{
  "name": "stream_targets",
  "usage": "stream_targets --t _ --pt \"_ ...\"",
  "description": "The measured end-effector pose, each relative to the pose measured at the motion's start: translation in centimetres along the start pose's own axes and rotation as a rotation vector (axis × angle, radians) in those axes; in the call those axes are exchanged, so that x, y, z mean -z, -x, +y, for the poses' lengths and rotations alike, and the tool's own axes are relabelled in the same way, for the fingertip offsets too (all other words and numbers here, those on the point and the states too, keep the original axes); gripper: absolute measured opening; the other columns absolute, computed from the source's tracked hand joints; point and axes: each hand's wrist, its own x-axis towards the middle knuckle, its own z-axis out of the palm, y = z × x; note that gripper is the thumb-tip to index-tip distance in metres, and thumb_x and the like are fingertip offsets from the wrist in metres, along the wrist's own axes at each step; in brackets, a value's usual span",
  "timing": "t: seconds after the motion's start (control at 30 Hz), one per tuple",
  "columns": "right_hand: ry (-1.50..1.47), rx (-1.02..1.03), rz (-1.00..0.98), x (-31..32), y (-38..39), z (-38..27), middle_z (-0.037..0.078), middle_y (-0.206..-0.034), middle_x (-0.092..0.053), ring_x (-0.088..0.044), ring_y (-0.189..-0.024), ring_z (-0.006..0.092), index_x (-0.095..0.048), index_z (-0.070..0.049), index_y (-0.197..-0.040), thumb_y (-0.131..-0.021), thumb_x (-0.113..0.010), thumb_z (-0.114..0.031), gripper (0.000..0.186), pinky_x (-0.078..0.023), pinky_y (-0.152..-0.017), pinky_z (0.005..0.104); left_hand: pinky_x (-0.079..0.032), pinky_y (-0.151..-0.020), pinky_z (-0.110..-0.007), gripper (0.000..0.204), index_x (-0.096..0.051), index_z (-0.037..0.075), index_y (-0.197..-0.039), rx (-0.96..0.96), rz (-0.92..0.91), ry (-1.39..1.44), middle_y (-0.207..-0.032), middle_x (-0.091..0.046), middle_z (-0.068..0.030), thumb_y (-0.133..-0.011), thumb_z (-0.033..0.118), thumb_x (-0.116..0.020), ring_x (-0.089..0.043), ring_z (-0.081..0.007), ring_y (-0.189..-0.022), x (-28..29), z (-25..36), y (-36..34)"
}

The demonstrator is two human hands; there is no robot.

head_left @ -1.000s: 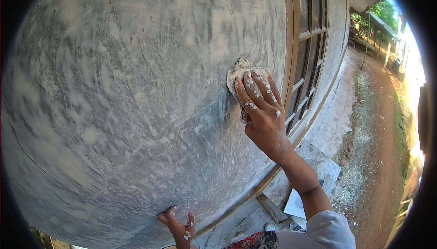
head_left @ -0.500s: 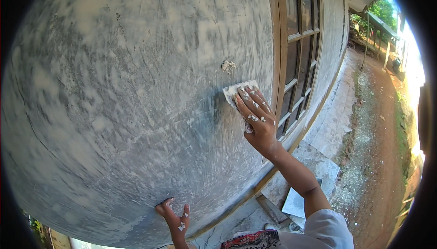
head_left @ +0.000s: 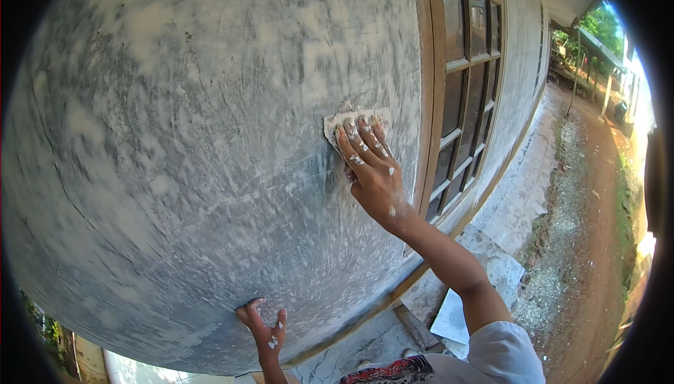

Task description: The person applies wall putty to an exterior wall using a putty knife, smoothing the surface.

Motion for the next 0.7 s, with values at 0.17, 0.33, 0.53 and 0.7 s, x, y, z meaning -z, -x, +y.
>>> stream_targets --t 0.17,0.33,0.53,0.7 --pt "-0.057 -0.034 -0.121 0.1 5.0 -0.4 0.015 -0.138 -0.067 -0.052 -0.142 0.0361 -0.062 -0.006 -0.141 -0.072 -0.073 0.009 0.072 -0.035 -0.125 0.0542 -0.036 -0.098 -0.045 0.055 -0.053 0.006 -0.128 -0.016 0.013 -0.007 -0.119 -0.039 -0.0135 -0.087 0.029 -0.081 -0.042 -0.03 -0.111 -0.9 -0.1 -0.5" --pt "-0.056 -0.023 -0.066 2.2 4.3 0.4 0.01 -0.134 -0.07 -0.056 -0.139 0.0322 -0.061 -0.01 -0.144 -0.075 -0.074 0.005 0.072 -0.033 -0.125 0.0527 -0.037 -0.098 -0.044 0.052 -0.055 0.005 -0.128 -0.031 0.03 -0.007 -0.118 -0.041 -0.0136 -0.087 0.023 -0.081 -0.042 -0.03 -0.109 -0.4 -0.2 -0.5" --pt "-0.024 -0.008 0.088 0.4 -2.5 0.4 0.012 -0.137 -0.067 -0.055 -0.138 0.0344 -0.061 -0.009 -0.144 -0.074 -0.073 0.006 0.073 -0.035 -0.124 0.0534 -0.033 -0.104 -0.05 0.055 -0.057 0.002 -0.125 0.006 -0.014 0.095 -0.118 -0.042 -0.0181 -0.087 0.033 -0.081 -0.043 -0.0373 -0.115 0.2 0.4 -0.2" --pt "-0.058 -0.032 0.047 -0.7 1.8 0.0 0.013 -0.137 -0.067 -0.052 -0.141 0.0349 -0.06 -0.008 -0.145 -0.075 -0.073 0.007 0.073 -0.032 -0.126 0.0541 -0.034 -0.102 -0.049 0.054 -0.057 0.002 -0.125 -0.071 -0.03 0.053 -0.115 -0.041 -0.0176 -0.087 0.032 -0.081 -0.042 -0.0363 -0.112 0.2 1.3 -0.7"
